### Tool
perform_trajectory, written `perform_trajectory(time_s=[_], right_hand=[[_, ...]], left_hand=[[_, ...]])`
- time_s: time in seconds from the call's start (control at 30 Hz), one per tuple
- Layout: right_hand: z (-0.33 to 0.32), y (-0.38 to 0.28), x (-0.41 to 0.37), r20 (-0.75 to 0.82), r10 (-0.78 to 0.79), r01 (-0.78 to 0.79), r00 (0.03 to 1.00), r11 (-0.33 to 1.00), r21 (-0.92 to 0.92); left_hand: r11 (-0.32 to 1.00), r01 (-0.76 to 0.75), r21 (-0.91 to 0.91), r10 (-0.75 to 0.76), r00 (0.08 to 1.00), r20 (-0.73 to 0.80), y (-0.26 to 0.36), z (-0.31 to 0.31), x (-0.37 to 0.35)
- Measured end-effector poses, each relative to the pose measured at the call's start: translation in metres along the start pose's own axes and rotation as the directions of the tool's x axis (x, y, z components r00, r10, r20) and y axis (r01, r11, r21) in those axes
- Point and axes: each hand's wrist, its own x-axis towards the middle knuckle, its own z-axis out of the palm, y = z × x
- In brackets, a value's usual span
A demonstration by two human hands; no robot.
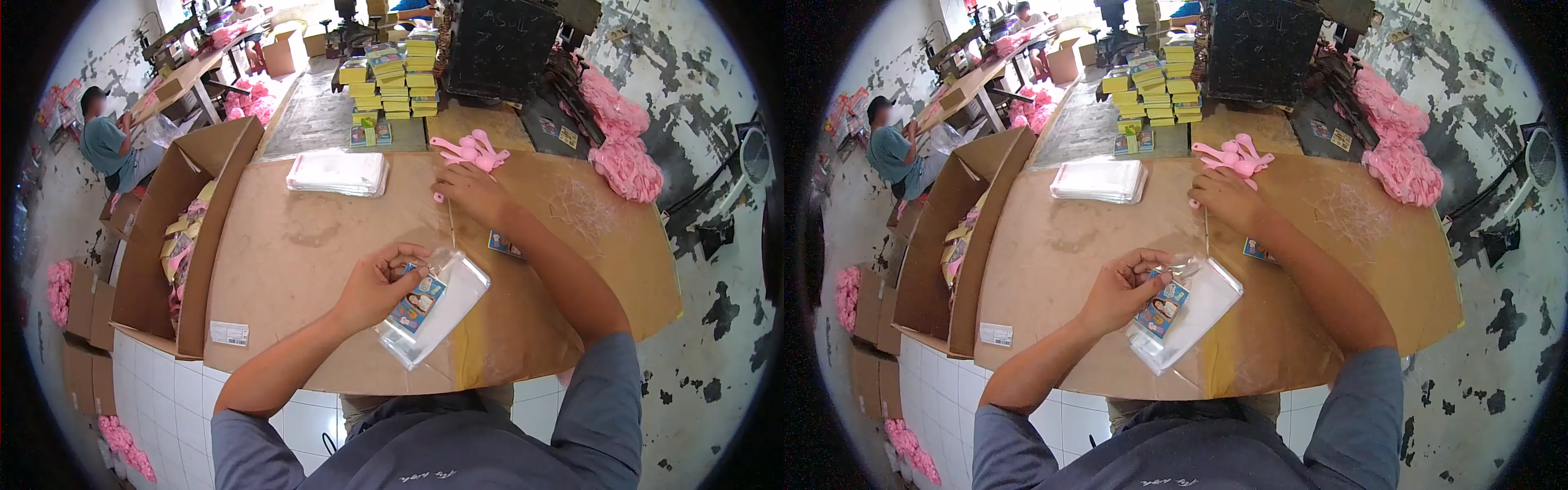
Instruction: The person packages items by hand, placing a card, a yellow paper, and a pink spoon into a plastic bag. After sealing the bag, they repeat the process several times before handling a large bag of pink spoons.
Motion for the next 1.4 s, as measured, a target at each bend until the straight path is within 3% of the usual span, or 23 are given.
perform_trajectory(time_s=[0.1, 0.17, 0.2, 0.23, 0.3, 0.4, 0.5, 0.63, 0.8, 0.9, 1.03, 1.1, 1.3, 1.4], right_hand=[[-0.014, -0.010, -0.009, -0.108, -0.034, 0.044, 0.994, 0.996, 0.083], [-0.032, -0.027, -0.022, -0.230, 0.100, 0.008, 0.968, 0.905, 0.424], [-0.041, -0.036, -0.029, -0.268, 0.178, 0.010, 0.947, 0.816, 0.578], [-0.047, -0.044, -0.036, -0.222, 0.276, -0.001, 0.935, 0.629, 0.778], [-0.056, -0.058, -0.051, -0.056, 0.421, 0.001, 0.905, 0.129, 0.992], [-0.077, -0.075, -0.068, -0.003, 0.495, -0.018, 0.869, 0.037, 0.999], [-0.060, -0.074, -0.069, -0.068, 0.552, 0.052, 0.831, 0.044, 0.998], [-0.056, -0.085, -0.069, -0.044, 0.523, 0.071, 0.851, -0.031, 0.997], [-0.050, -0.086, -0.070, -0.132, 0.554, 0.191, 0.822, -0.049, 0.980], [-0.049, -0.084, -0.074, -0.063, 0.457, 0.112, 0.887, -0.082, 0.990], [-0.042, -0.089, -0.073, -0.071, 0.462, 0.108, 0.884, -0.054, 0.993], [-0.039, -0.089, -0.073, -0.054, 0.477, 0.106, 0.877, -0.082, 0.991], [-0.044, -0.087, -0.075, -0.243, 0.587, 0.273, 0.772, 0.039, 0.961], [-0.045, -0.084, -0.075, -0.222, 0.607, 0.289, 0.763, -0.013, 0.957]], left_hand=[[0.999, 0.007, 0.043, -0.006, 0.999, -0.035, 0.000, -0.001, 0.001], [0.999, -0.001, 0.037, 0.002, 0.999, -0.051, 0.000, 0.000, 0.001], [1.000, -0.004, 0.012, 0.004, 0.999, -0.050, 0.002, 0.002, 0.000], [1.000, -0.007, -0.015, 0.006, 0.999, -0.049, 0.003, 0.003, -0.001], [1.000, -0.014, -0.021, 0.014, 0.999, -0.044, 0.002, 0.004, -0.001], [0.999, -0.032, -0.002, 0.032, 0.999, -0.026, -0.007, 0.006, 0.001], [0.999, -0.003, 0.049, 0.003, 1.000, -0.002, -0.011, 0.007, 0.000], [0.994, 0.021, 0.108, -0.027, 0.998, 0.064, -0.013, 0.006, 0.001], [0.987, 0.088, 0.132, -0.094, 0.995, 0.037, 0.001, 0.010, -0.003], [0.990, 0.066, 0.123, -0.073, 0.996, 0.057, -0.005, 0.007, -0.002], [0.995, 0.032, 0.093, -0.040, 0.996, 0.079, -0.013, 0.004, 0.000], [0.992, 0.069, 0.103, -0.076, 0.995, 0.064, -0.011, 0.004, 0.000], [0.990, 0.083, 0.110, -0.087, 0.996, 0.028, -0.005, 0.007, -0.002], [0.984, 0.116, 0.133, -0.119, 0.993, 0.008, -0.003, 0.007, -0.001]])
